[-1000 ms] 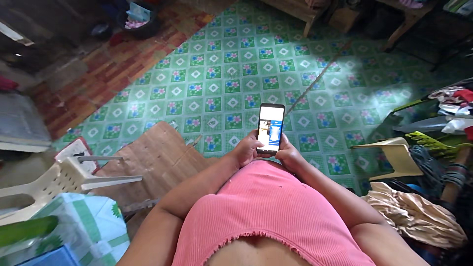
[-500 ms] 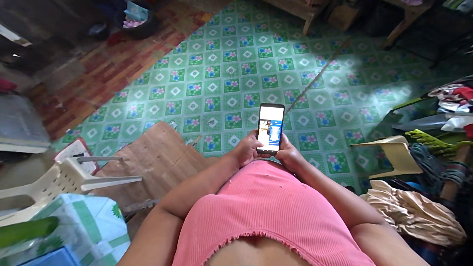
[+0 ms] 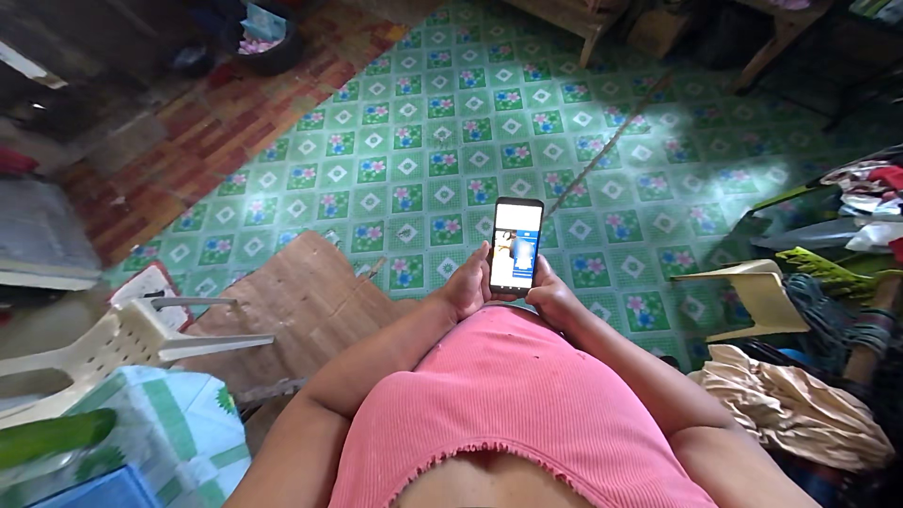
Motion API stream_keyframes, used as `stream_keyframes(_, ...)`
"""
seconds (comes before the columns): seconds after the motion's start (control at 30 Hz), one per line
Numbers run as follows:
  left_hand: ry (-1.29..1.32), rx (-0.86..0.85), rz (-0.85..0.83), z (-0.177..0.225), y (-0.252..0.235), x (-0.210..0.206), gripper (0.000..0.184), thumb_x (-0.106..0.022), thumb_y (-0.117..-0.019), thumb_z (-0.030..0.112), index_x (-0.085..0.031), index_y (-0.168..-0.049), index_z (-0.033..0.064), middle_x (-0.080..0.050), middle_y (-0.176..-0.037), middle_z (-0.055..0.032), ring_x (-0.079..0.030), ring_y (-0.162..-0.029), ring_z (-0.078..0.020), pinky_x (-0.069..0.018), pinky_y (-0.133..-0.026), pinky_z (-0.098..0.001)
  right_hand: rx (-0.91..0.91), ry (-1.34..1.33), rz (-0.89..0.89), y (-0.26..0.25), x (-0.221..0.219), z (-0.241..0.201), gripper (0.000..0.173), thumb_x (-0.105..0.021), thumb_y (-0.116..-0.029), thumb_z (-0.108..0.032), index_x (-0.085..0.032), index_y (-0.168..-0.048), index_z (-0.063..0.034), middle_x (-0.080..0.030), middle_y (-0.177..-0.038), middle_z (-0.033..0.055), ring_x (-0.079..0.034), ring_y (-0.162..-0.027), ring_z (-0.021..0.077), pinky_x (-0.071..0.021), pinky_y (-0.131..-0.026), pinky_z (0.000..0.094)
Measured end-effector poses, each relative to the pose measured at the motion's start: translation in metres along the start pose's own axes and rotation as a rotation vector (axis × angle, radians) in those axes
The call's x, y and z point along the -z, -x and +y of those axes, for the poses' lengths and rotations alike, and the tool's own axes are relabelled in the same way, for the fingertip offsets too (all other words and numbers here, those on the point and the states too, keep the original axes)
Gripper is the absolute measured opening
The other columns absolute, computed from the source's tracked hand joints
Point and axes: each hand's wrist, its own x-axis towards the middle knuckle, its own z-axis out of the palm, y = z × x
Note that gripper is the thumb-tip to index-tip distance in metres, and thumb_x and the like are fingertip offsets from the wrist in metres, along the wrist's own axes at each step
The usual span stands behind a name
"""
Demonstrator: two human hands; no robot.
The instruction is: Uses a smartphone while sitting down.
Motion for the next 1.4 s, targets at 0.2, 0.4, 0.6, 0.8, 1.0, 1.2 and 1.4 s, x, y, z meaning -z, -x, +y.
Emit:
stream_keyframes(0.2, -0.001, -0.005, -0.003, 0.0002, 0.0018, -0.0008, 0.067, -0.005, -0.1080, 0.053, -0.035, -0.151, 0.0106, -0.061, -0.134, -0.0212, -0.067, -0.112, -0.0358, -0.0587, -0.091, -0.0516, -0.009, -0.007, -0.002, 0.0012, -0.0026, -0.0016, 0.086, -0.045, -0.0671, 0.018, -0.025, -0.146, -0.0091, -0.061, -0.130, 0.0210, -0.069, -0.108, 0.0350, -0.0601, -0.090, 0.0532)
stream_keyframes(0.4, 0.003, -0.004, -0.012, 0.0006, 0.0023, 0.0010, 0.067, -0.006, -0.1079, 0.053, -0.034, -0.152, 0.0116, -0.060, -0.136, -0.0207, -0.066, -0.115, -0.0364, -0.0576, -0.093, -0.0528, -0.008, -0.003, -0.008, 0.0007, -0.0040, -0.0022, 0.086, -0.045, -0.0670, 0.019, -0.024, -0.146, -0.0095, -0.062, -0.130, 0.0201, -0.069, -0.109, 0.0342, -0.0600, -0.091, 0.0528)
stream_keyframes(0.6, -0.025, -0.015, -0.011, 0.0017, 0.0030, 0.0006, 0.067, -0.004, -0.1078, 0.052, -0.033, -0.153, 0.0112, -0.060, -0.136, -0.0204, -0.066, -0.114, -0.0356, -0.0582, -0.092, -0.0519, 0.005, 0.000, -0.011, 0.0001, -0.0040, -0.0012, 0.085, -0.045, -0.0680, 0.019, -0.025, -0.146, -0.0090, -0.060, -0.132, 0.0212, -0.068, -0.110, 0.0356, -0.0596, -0.091, 0.0541)
stream_keyframes(0.8, -0.023, -0.019, -0.012, 0.0019, 0.0024, -0.0002, 0.067, -0.004, -0.1078, 0.052, -0.032, -0.153, 0.0111, -0.060, -0.135, -0.0210, -0.067, -0.113, -0.0358, -0.0585, -0.091, -0.0514, 0.010, 0.009, -0.011, -0.0002, -0.0030, -0.0017, 0.085, -0.045, -0.0677, 0.018, -0.026, -0.146, -0.0099, -0.061, -0.130, 0.0185, -0.069, -0.108, 0.0316, -0.0605, -0.090, 0.0501)
stream_keyframes(1.0, -0.023, -0.003, -0.013, 0.0017, 0.0022, -0.0013, 0.068, -0.003, -0.1073, 0.053, -0.034, -0.153, 0.0122, -0.060, -0.136, -0.0199, -0.066, -0.115, -0.0353, -0.0578, -0.092, -0.0520, 0.016, 0.000, -0.028, 0.0004, -0.0008, -0.0010, 0.085, -0.044, -0.0681, 0.019, -0.025, -0.146, -0.0092, -0.061, -0.131, 0.0208, -0.069, -0.109, 0.0348, -0.0601, -0.090, 0.0527)
stream_keyframes(1.2, -0.015, -0.011, -0.022, -0.0006, 0.0025, -0.0009, 0.068, -0.004, -0.1075, 0.053, -0.033, -0.153, 0.0119, -0.059, -0.136, -0.0206, -0.066, -0.115, -0.0359, -0.0581, -0.092, -0.0521, 0.013, -0.017, -0.040, 0.0021, -0.0001, -0.0004, 0.083, -0.044, -0.0688, 0.018, -0.026, -0.145, -0.0092, -0.061, -0.131, 0.0220, -0.068, -0.110, 0.0374, -0.0596, -0.091, 0.0549)
stream_keyframes(1.4, -0.011, -0.010, -0.016, -0.0021, 0.0035, -0.0013, 0.067, -0.003, -0.1077, 0.051, -0.034, -0.151, 0.0097, -0.061, -0.134, -0.0210, -0.068, -0.112, -0.0352, -0.0587, -0.090, -0.0510, 0.013, -0.015, -0.030, 0.0034, 0.0006, 0.0016, 0.084, -0.045, -0.0685, 0.018, -0.027, -0.145, -0.0098, -0.061, -0.130, 0.0207, -0.068, -0.110, 0.0352, -0.0591, -0.091, 0.0537)
